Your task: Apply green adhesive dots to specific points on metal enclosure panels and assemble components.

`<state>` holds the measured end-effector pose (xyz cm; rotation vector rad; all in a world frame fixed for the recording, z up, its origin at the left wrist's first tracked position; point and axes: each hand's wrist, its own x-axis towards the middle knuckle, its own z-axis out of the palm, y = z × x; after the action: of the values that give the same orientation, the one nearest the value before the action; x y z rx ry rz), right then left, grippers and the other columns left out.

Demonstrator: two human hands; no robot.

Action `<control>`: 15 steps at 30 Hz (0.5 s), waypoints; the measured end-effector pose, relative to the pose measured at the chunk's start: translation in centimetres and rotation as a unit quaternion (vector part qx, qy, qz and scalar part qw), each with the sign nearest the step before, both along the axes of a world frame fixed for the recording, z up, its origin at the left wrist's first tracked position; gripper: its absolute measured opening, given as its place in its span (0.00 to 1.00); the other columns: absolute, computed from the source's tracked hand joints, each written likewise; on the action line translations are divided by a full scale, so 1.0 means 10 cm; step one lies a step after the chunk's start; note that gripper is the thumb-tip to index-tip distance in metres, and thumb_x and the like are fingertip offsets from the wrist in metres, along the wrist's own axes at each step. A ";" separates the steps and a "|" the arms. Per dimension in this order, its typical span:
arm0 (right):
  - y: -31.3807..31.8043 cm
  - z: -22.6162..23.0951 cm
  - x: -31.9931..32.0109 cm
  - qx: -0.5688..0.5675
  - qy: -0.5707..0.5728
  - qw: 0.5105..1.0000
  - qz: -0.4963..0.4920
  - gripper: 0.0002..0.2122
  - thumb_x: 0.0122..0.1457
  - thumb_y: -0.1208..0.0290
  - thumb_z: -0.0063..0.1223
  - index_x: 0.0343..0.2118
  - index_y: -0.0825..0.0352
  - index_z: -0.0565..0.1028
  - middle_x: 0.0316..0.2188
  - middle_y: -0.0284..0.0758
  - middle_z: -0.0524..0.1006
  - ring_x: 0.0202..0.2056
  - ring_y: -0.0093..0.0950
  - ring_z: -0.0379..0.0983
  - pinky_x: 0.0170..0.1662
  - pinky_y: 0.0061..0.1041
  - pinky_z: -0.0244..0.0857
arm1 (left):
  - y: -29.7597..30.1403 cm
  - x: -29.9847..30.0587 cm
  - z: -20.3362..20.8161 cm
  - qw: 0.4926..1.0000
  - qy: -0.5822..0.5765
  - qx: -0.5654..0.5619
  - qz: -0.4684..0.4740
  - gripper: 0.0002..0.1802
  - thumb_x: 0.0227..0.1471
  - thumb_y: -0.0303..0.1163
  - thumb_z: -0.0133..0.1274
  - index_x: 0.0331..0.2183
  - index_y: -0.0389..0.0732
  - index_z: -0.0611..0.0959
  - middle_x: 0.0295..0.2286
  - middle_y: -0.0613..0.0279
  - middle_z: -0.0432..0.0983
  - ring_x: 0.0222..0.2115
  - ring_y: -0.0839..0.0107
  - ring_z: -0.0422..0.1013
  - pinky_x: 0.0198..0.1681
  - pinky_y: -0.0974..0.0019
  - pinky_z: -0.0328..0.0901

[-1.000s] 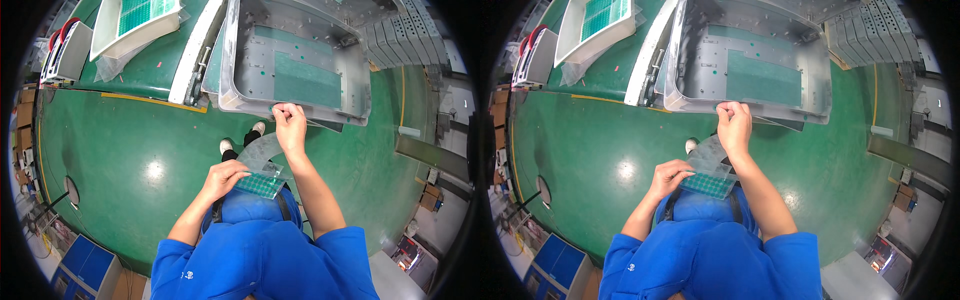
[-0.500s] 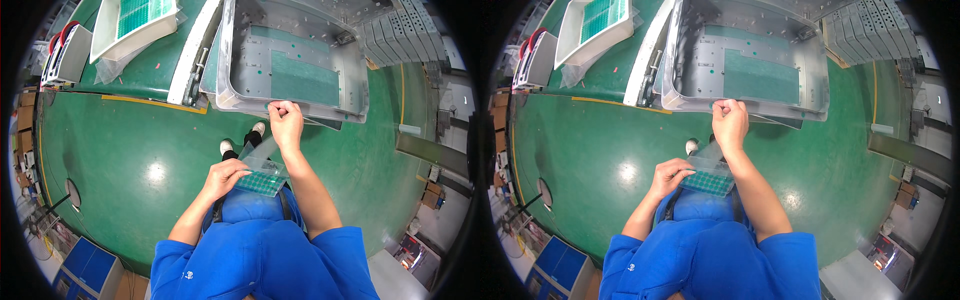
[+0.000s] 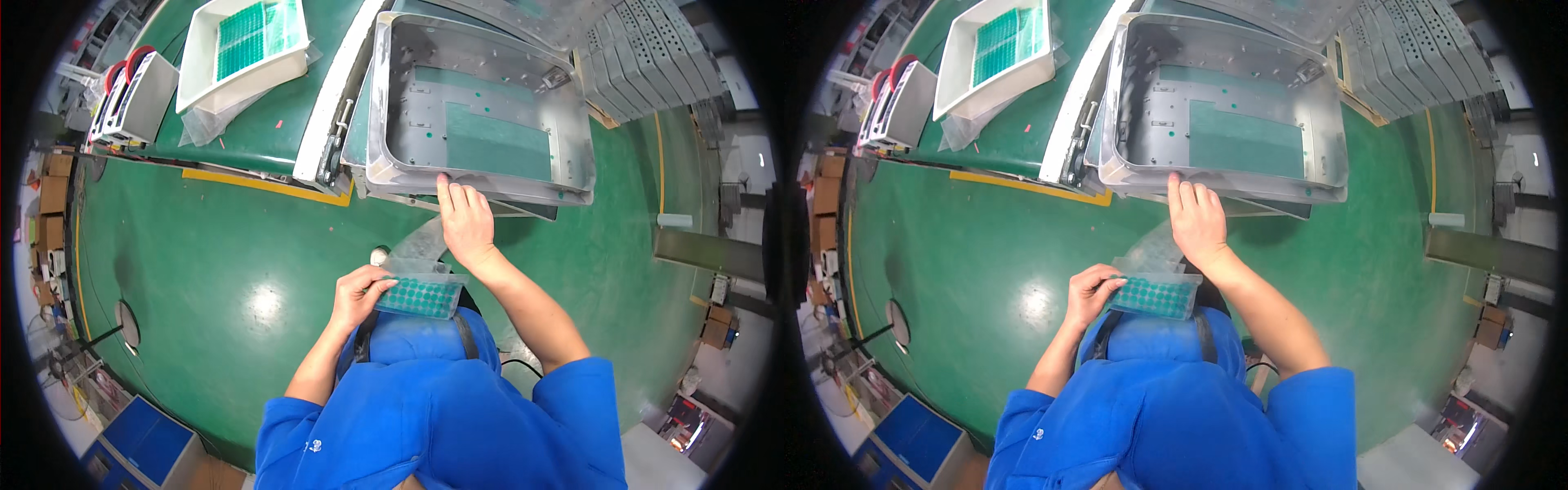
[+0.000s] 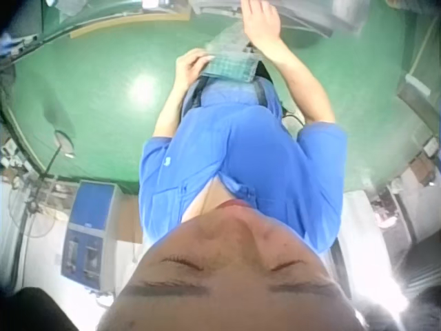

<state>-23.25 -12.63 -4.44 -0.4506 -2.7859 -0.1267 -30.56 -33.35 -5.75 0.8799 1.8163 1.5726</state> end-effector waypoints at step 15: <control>1.17 0.50 0.21 -0.196 -0.028 0.980 0.029 0.10 0.48 0.64 0.50 0.18 0.65 0.69 0.16 0.35 0.68 0.22 0.34 0.65 0.25 0.33 0.59 | -0.54 -1.49 0.25 0.925 -0.055 0.080 0.367 0.03 0.47 0.25 0.52 0.26 0.36 0.77 0.23 0.70 0.72 0.24 0.84 0.65 0.29 0.80 0.60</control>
<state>-21.19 -0.89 0.53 -0.4607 -2.8760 0.4379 -45.42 -38.72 -3.28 0.1389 2.0801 2.1851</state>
